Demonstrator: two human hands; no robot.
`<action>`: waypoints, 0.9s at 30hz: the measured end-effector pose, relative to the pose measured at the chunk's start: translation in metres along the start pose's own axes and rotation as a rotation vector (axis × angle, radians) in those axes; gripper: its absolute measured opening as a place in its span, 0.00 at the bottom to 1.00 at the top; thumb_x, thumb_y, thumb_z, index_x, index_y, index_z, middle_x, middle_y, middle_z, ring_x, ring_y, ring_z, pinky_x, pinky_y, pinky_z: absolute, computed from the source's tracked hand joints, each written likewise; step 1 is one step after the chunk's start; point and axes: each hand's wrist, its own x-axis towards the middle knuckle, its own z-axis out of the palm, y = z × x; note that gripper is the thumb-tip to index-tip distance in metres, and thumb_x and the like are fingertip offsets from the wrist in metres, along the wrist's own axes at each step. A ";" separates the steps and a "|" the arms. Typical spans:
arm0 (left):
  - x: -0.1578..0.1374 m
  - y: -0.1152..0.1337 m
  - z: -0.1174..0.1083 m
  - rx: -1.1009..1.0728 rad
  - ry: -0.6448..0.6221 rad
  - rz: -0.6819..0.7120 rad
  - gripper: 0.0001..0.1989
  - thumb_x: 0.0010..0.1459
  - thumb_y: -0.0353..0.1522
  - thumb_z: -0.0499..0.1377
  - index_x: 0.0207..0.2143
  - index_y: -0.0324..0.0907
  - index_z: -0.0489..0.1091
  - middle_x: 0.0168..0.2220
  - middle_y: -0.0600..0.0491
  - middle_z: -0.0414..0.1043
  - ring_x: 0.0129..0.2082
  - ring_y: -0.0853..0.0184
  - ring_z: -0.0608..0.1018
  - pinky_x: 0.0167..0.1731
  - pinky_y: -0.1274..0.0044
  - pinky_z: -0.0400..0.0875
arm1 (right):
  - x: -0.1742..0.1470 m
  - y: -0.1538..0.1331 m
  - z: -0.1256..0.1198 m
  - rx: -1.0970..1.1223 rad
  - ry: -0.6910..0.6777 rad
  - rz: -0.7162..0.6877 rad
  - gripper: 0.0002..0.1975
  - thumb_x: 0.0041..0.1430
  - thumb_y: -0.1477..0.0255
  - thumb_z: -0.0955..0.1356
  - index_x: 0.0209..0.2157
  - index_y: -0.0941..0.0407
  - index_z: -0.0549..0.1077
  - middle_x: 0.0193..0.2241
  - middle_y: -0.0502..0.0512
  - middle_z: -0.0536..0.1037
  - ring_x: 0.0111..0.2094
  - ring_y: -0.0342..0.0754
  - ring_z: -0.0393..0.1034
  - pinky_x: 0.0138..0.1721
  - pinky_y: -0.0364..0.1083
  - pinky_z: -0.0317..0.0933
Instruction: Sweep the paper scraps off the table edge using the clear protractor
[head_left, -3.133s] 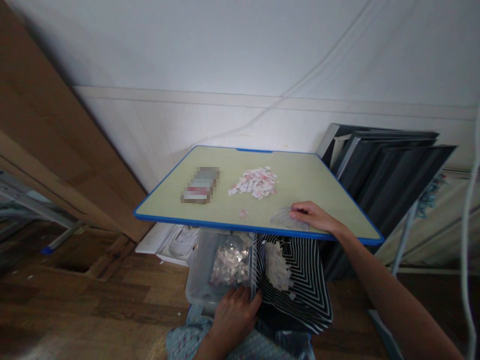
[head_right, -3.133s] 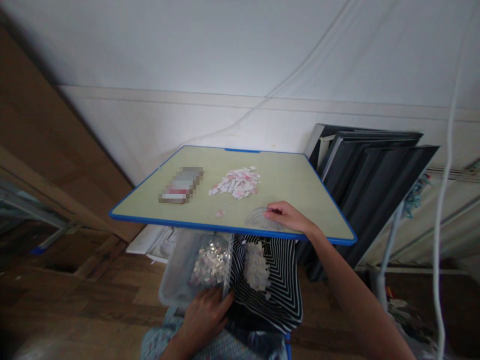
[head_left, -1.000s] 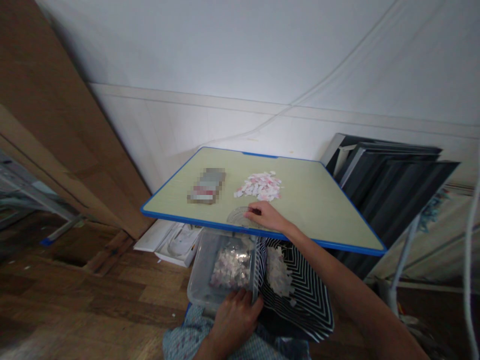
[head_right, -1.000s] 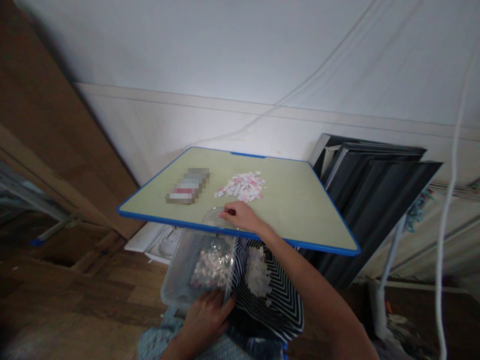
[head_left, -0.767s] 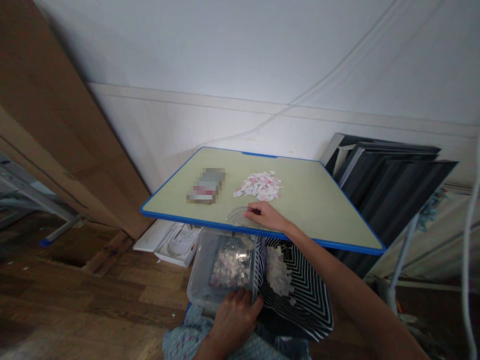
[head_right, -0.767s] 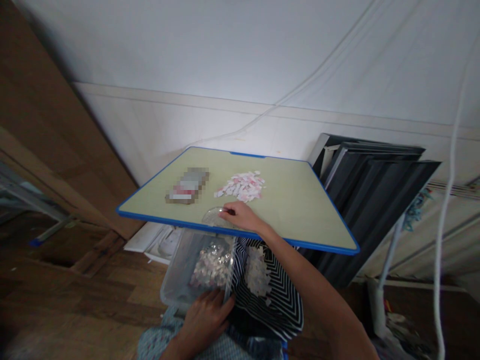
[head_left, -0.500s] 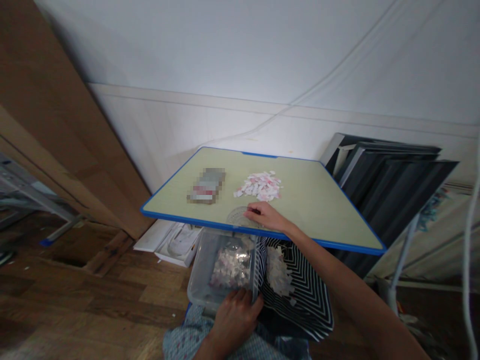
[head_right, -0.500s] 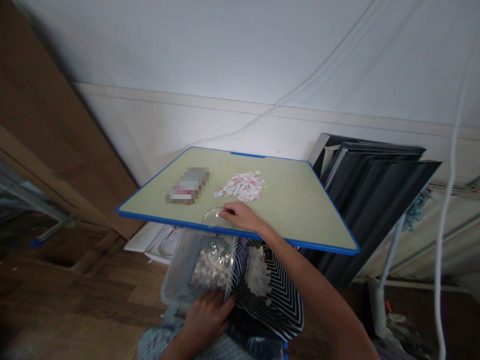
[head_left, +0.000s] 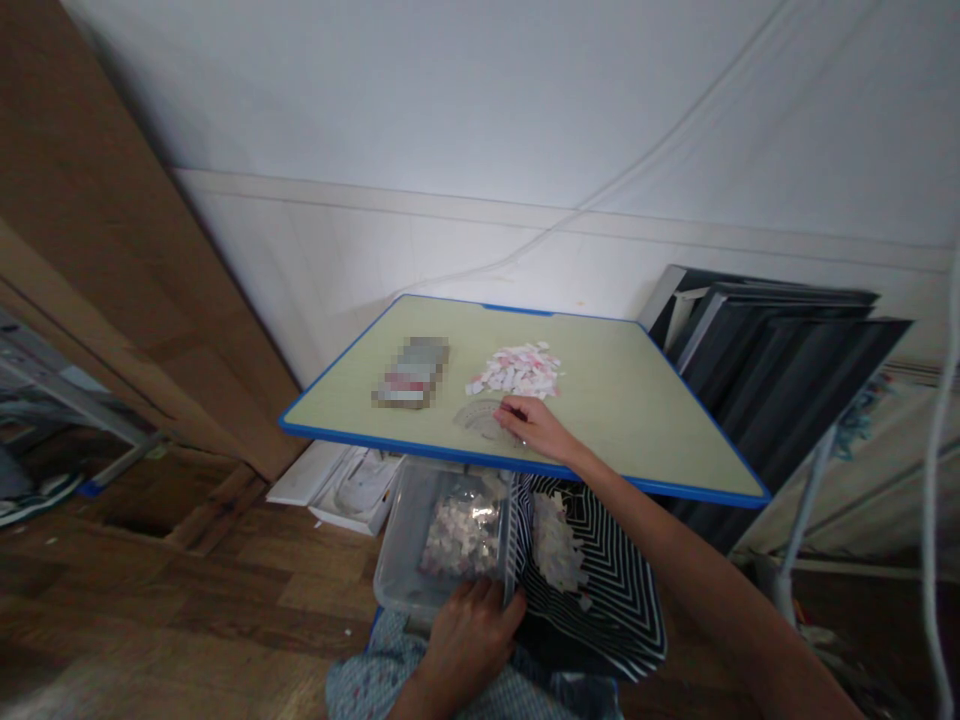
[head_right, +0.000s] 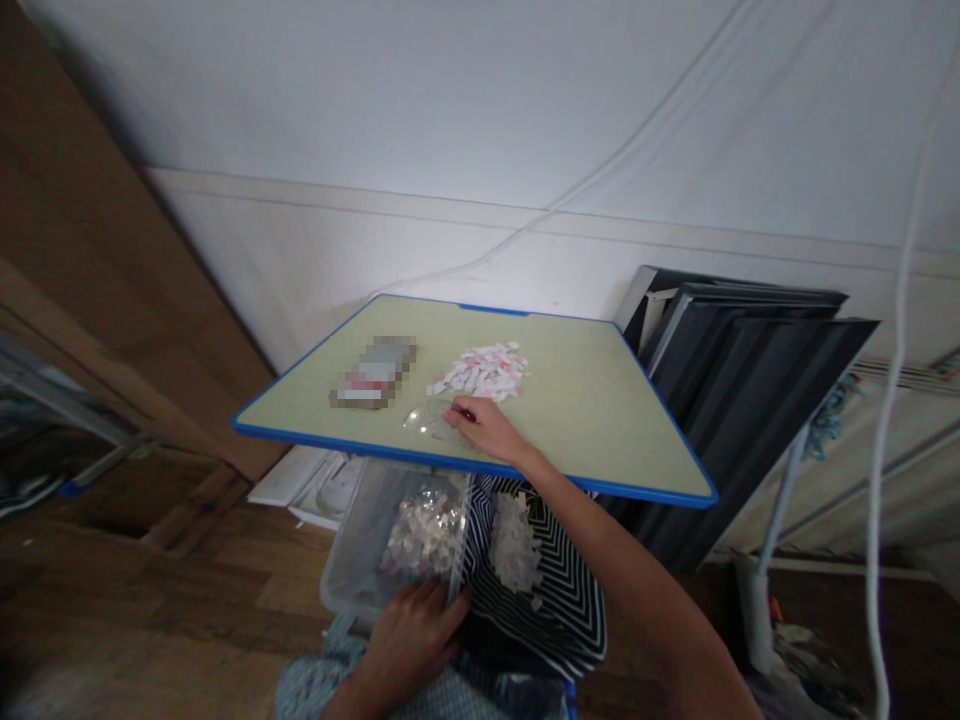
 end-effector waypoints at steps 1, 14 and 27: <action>0.000 0.000 -0.001 -0.001 -0.002 0.001 0.19 0.57 0.32 0.55 0.52 0.44 0.62 0.40 0.46 0.72 0.40 0.59 0.74 0.37 0.68 0.71 | -0.001 0.001 -0.001 0.006 0.026 0.008 0.17 0.61 0.67 0.60 0.19 0.55 0.56 0.16 0.45 0.58 0.21 0.40 0.53 0.23 0.41 0.49; -0.001 0.001 -0.003 0.031 0.061 0.034 0.17 0.59 0.32 0.53 0.51 0.42 0.62 0.36 0.47 0.72 0.36 0.59 0.74 0.33 0.69 0.71 | -0.027 0.047 -0.094 0.133 0.434 0.178 0.21 0.56 0.53 0.64 0.22 0.56 0.63 0.16 0.49 0.69 0.16 0.40 0.60 0.19 0.41 0.54; 0.000 0.001 -0.003 0.050 0.000 0.015 0.20 0.57 0.33 0.55 0.52 0.43 0.61 0.39 0.47 0.73 0.39 0.60 0.74 0.36 0.69 0.72 | -0.032 0.094 -0.102 0.278 0.695 0.390 0.12 0.61 0.65 0.64 0.39 0.60 0.70 0.35 0.54 0.74 0.30 0.43 0.70 0.29 0.44 0.66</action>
